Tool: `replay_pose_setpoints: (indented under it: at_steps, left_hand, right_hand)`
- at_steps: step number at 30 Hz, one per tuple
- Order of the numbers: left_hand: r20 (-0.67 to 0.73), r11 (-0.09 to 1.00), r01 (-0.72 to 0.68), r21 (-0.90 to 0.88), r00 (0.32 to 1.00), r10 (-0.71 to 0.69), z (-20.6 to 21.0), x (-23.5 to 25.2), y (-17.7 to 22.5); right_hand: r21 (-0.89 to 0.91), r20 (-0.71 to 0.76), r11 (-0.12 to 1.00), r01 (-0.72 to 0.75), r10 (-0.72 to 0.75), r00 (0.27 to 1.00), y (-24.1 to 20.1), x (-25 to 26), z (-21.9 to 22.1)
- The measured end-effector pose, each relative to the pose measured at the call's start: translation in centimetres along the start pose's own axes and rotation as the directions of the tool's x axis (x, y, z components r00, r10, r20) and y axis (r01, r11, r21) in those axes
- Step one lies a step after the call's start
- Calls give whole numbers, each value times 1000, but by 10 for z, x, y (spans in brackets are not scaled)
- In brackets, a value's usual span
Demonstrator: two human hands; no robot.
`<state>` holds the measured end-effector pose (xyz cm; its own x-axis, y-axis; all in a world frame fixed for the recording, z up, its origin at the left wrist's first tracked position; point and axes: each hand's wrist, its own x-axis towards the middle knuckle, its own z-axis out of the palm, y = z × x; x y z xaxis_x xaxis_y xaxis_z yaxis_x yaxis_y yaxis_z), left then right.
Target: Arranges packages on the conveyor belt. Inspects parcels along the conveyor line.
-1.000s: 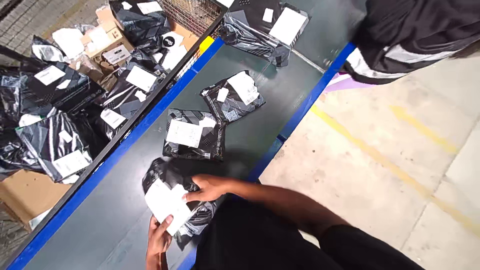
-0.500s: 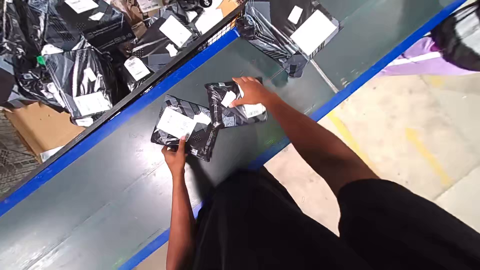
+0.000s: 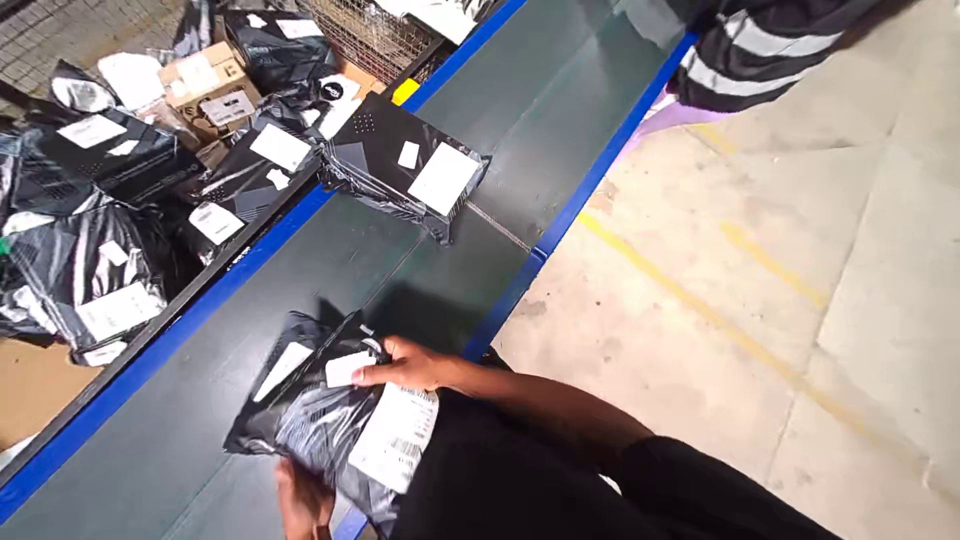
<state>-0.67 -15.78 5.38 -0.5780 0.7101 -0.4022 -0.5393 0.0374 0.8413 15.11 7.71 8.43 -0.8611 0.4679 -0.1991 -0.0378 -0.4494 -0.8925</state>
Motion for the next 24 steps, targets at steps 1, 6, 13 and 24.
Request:
replay_pose_setpoints:
  at_steps: [1, 6, 13, 24]
  left_hand:
    - [40, 998, -50, 41, 998, 49, 10, -17, 7]
    - [-226, 985, 107, 137, 971, -74, 39, -4, 26]
    - [-190, 660, -734, -163, 679, 709, 24, 202, 164]
    - [-120, 963, 99, 251, 990, -70, 70, 113, -44]
  right_hand:
    - [-118, 20, 992, 52, -50, 999, 2, 7, 9]
    - [-640, 108, 768, 29, 53, 993, -8, 48, 16]
    - [-745, -253, 638, 193, -539, 804, -92, 76, -97]
    - [-661, -369, 737, -141, -157, 916, 37, 28, -63]
